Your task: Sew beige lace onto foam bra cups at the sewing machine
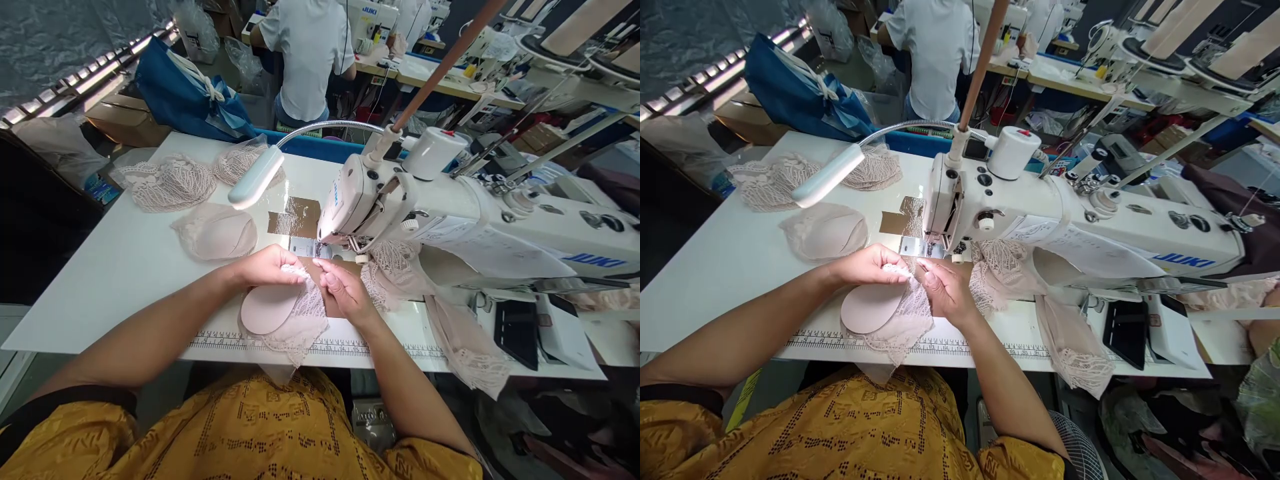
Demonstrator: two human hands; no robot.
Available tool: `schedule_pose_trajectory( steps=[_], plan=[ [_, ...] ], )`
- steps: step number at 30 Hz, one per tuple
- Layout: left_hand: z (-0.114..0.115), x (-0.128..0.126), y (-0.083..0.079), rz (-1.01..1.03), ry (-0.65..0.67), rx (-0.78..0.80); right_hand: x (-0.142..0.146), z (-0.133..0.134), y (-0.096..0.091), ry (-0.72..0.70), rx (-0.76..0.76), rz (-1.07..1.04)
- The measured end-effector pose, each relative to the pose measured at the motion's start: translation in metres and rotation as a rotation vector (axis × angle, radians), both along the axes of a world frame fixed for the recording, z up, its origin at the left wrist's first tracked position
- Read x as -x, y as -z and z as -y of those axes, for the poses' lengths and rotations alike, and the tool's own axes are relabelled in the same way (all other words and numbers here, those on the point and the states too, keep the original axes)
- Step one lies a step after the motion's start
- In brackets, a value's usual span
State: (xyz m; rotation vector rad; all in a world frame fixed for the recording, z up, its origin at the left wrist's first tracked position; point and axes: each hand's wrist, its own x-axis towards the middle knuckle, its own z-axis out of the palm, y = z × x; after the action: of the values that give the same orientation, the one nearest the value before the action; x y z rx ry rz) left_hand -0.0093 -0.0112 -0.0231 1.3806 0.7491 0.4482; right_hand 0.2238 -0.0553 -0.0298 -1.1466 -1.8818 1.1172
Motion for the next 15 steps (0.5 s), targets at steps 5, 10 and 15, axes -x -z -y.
schedule_pose_trajectory(
  steps=[5, 10, 15],
  plan=[
    [0.002, 0.000, 0.000, 0.012, -0.054, 0.059, 0.000, 0.001, -0.004, -0.020, 0.070, -0.019],
    [0.003, -0.003, 0.001, -0.009, -0.067, 0.042, 0.005, 0.002, -0.006, -0.025, 0.118, -0.037],
    [0.003, -0.005, 0.000, 0.009, -0.050, 0.063, 0.009, 0.002, -0.005, -0.014, 0.116, -0.065]
  ],
)
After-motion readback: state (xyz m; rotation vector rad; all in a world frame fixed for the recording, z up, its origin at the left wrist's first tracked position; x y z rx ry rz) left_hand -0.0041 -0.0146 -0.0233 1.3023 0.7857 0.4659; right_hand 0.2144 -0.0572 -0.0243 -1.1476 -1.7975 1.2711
